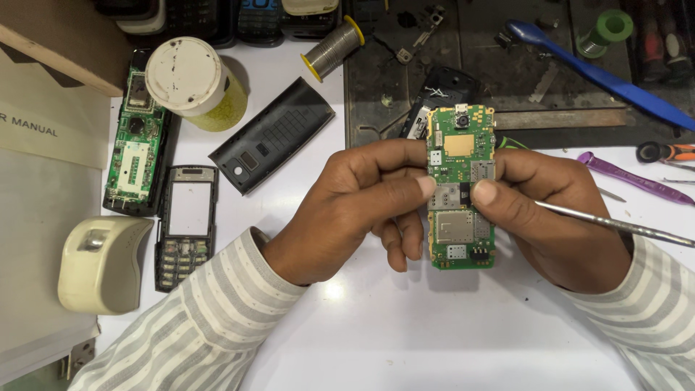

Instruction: The person pries open the housing of a feature phone using a screwdriver and a metal spudger, separates the front cover and keypad, and lifts the logic board out of the casing. They then hold the exposed circuit board and scrape and probe its surface and connectors with the metal tool while the empty shell and other phone parts lie on the workbench.

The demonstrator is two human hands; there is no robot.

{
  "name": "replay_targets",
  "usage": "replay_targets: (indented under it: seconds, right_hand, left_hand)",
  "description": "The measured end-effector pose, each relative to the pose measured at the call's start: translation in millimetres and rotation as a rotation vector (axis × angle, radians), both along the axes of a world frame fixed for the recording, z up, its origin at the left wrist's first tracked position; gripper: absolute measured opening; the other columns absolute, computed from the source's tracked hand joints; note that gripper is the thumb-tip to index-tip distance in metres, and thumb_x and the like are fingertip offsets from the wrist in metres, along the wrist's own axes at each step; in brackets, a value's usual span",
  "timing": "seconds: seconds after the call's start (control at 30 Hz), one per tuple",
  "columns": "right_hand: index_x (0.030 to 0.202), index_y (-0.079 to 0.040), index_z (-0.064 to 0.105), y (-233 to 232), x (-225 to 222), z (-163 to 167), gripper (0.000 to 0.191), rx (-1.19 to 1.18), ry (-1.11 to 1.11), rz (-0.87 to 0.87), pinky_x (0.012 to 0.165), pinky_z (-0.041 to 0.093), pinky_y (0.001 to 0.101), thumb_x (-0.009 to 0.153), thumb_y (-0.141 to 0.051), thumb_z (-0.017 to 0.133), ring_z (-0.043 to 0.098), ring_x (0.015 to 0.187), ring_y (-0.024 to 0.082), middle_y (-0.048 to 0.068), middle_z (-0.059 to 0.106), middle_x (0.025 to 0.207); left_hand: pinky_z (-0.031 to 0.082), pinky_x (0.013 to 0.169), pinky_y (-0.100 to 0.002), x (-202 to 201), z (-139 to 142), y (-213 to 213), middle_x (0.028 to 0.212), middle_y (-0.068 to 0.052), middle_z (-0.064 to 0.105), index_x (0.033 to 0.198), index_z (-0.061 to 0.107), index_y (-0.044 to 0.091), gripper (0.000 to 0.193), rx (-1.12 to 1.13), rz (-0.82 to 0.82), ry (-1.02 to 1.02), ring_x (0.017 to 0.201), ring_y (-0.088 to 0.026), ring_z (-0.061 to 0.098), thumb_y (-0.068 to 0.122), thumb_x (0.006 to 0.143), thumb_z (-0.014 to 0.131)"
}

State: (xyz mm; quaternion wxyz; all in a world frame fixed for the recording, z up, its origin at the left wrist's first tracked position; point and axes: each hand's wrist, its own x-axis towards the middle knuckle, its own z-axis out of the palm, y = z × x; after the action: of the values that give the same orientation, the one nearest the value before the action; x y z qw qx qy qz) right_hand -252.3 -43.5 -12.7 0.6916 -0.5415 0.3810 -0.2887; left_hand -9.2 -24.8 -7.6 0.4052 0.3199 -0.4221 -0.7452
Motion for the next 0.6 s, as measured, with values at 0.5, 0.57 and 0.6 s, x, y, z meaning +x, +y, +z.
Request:
replay_targets:
  seconds: [0.5,0.57,0.6]
  right_hand:
    - [0.122,0.007,0.066,1.0,3.8,7.2,0.036,0.003,-0.041,0.031,0.097,0.055,0.0449,0.104,-0.020,0.051,0.069,0.110,0.027,0.020,0.074,0.111]
    - [0.122,0.007,0.065,-0.1,4.0,8.1,0.036,0.016,-0.053,0.038,0.095,0.055,0.0446,0.104,-0.020,0.050,0.070,0.109,0.027,0.020,0.074,0.111]
    - [0.121,0.007,0.065,-0.3,3.7,8.4,0.035,0.023,-0.060,0.041,0.095,0.055,0.0445,0.104,-0.020,0.050,0.070,0.109,0.027,0.020,0.075,0.111]
  left_hand:
    - [0.058,0.051,-0.026,-0.3,-0.7,1.8,0.088,-0.010,0.067,0.137,0.056,-0.009,0.042,-0.049,0.029,0.011,0.064,-0.012,0.067,0.007,0.099,0.058]
    - [0.058,0.051,-0.026,-1.5,-0.4,2.4,0.088,-0.009,0.066,0.137,0.056,-0.010,0.041,-0.048,0.053,0.000,0.064,-0.013,0.067,0.007,0.099,0.058]
    - [0.058,0.051,-0.026,-2.1,-0.2,3.1,0.088,-0.009,0.066,0.136,0.057,-0.010,0.041,-0.048,0.066,-0.005,0.064,-0.013,0.067,0.007,0.100,0.059]
